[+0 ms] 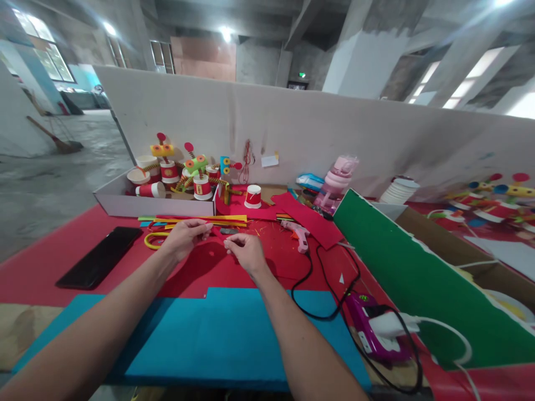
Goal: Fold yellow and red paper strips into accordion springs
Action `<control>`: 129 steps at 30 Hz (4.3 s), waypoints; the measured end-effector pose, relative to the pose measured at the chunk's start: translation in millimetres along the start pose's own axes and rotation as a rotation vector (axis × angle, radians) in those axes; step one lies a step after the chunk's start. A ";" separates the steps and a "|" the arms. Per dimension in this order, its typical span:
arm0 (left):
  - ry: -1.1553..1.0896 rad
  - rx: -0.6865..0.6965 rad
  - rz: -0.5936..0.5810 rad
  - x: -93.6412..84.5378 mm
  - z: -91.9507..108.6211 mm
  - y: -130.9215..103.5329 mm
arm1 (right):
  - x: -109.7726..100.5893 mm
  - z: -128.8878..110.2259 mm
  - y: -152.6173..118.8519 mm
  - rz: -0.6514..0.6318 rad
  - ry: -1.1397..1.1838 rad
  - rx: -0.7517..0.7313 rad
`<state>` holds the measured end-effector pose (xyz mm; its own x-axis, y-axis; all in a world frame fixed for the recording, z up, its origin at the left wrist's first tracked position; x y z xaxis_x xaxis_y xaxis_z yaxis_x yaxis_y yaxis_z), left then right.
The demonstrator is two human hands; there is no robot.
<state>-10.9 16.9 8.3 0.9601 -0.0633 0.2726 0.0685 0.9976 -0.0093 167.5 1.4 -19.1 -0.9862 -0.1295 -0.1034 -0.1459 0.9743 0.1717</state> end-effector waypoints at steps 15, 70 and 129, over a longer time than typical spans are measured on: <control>0.194 0.084 -0.045 15.6 -14.1 -4.6 | -0.4 -9.3 -1.7 0.050 -0.103 -0.120; 0.003 0.081 0.043 -16.2 5.6 6.3 | -2.6 -8.3 -3.1 -0.120 -0.197 -0.064; 0.195 0.064 -0.096 15.4 -17.9 -5.8 | -3.8 -8.7 -2.1 -0.022 -0.195 -0.160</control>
<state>8.4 9.7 -4.6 0.9847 -0.1560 0.0783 0.1506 0.9861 0.0707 170.8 -1.8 -10.6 -0.9511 -0.0975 -0.2932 -0.1933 0.9280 0.3186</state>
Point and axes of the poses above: each hand's wrist, its own y-axis towards the middle knuckle, its own x-axis out of the palm, z = x × y, the point moved 1 cm from there along y, towards the middle knuckle, and after that the axes turned 2 degrees about -x, right-handed, at the moved point
